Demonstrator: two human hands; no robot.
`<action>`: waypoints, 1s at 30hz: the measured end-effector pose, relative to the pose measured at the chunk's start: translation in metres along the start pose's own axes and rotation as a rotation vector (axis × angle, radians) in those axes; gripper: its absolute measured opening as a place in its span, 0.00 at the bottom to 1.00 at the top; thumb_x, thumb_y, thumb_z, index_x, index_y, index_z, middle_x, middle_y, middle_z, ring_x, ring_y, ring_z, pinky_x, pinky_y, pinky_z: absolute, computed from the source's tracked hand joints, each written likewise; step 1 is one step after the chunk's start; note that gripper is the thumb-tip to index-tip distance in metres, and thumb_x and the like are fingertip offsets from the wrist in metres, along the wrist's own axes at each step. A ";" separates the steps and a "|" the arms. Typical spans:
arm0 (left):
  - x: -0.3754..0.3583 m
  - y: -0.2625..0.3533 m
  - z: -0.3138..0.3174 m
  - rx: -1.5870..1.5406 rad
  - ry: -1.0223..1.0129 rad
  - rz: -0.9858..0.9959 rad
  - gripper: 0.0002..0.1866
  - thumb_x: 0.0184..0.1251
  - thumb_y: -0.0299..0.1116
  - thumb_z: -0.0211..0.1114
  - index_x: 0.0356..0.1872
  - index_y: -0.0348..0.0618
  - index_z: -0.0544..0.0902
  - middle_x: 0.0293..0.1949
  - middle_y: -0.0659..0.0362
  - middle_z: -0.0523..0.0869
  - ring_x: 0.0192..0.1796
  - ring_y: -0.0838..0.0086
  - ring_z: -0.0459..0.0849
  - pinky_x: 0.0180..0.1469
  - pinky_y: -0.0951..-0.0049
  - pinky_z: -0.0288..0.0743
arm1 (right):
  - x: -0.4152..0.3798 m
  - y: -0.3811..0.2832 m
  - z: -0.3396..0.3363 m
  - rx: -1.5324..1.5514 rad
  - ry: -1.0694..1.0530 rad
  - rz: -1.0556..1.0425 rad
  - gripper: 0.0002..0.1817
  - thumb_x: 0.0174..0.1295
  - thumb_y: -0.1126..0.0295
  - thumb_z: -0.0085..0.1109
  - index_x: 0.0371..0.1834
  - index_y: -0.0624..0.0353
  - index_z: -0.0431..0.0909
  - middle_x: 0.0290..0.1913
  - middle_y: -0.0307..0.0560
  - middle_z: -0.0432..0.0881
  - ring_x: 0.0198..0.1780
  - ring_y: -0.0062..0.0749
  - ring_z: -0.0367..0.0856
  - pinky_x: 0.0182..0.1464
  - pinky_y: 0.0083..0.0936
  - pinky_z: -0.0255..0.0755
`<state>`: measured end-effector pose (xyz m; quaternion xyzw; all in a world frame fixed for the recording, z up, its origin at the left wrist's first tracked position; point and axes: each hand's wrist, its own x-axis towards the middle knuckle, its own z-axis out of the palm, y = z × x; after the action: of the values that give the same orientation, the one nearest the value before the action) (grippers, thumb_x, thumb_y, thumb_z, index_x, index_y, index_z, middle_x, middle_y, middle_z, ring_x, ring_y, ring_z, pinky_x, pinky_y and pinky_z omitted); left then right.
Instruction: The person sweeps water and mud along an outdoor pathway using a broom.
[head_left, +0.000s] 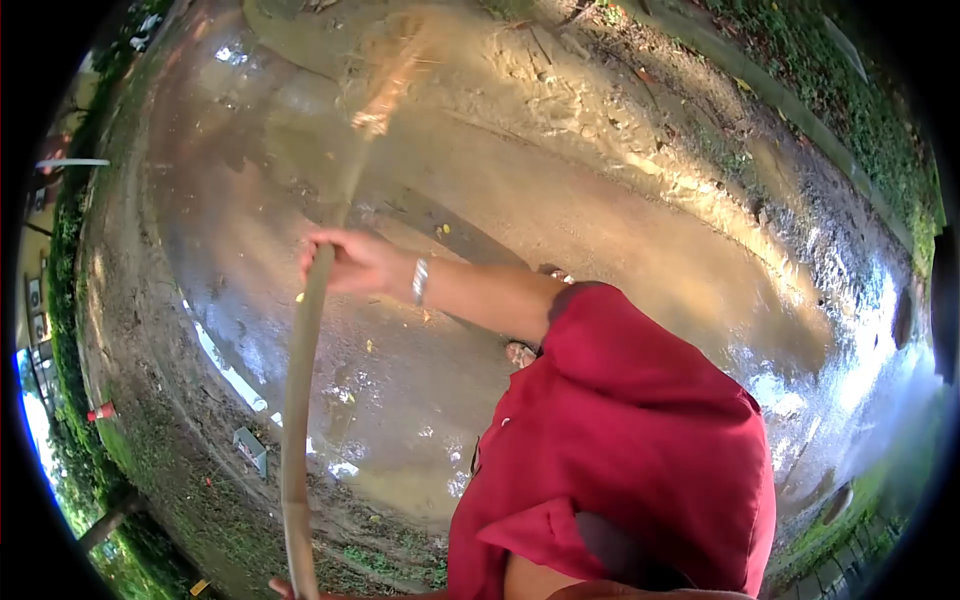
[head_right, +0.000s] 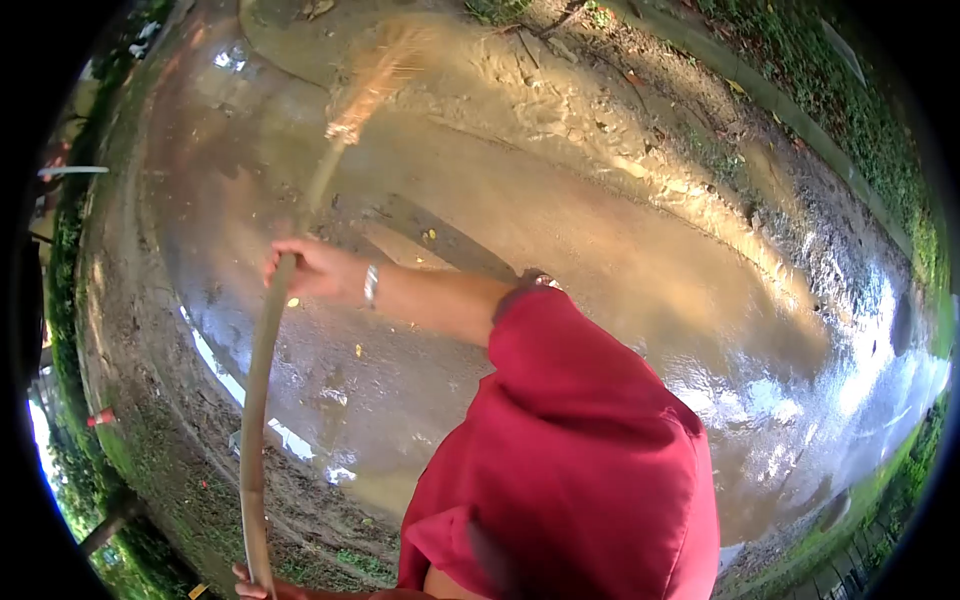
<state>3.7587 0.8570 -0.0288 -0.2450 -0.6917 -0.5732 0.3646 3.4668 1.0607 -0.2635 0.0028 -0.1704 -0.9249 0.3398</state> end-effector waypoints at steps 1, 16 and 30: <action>-0.001 0.002 -0.022 -0.085 0.092 -0.010 0.13 0.55 0.38 0.51 0.14 0.51 0.63 0.12 0.69 0.62 0.22 0.78 0.65 0.39 0.69 0.63 | -0.017 0.017 -0.002 -0.031 0.051 0.006 0.07 0.56 0.71 0.50 0.25 0.62 0.66 0.31 0.48 0.73 0.38 0.35 0.72 0.47 0.34 0.68; -0.029 -0.241 0.152 -1.255 0.095 -0.812 0.15 0.52 0.38 0.61 0.16 0.51 0.63 0.15 0.70 0.61 0.22 0.81 0.62 0.44 0.64 0.67 | -0.374 -0.140 -0.102 0.059 0.823 -1.035 0.09 0.47 0.77 0.51 0.14 0.57 0.63 0.16 0.39 0.67 0.21 0.27 0.67 0.33 0.26 0.68; 0.033 -0.381 0.307 -1.128 -0.243 -1.046 0.09 0.51 0.29 0.56 0.16 0.43 0.67 0.17 0.60 0.69 0.22 0.72 0.66 0.33 0.71 0.63 | -0.294 -0.296 -0.186 0.299 1.098 -1.085 0.06 0.43 0.78 0.54 0.22 0.56 0.67 0.22 0.41 0.70 0.27 0.28 0.69 0.34 0.21 0.67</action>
<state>3.3818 1.0679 -0.2609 -0.0962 -0.3564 -0.9050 -0.2113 3.5300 1.3979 -0.5654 0.5880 -0.0757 -0.7951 -0.1277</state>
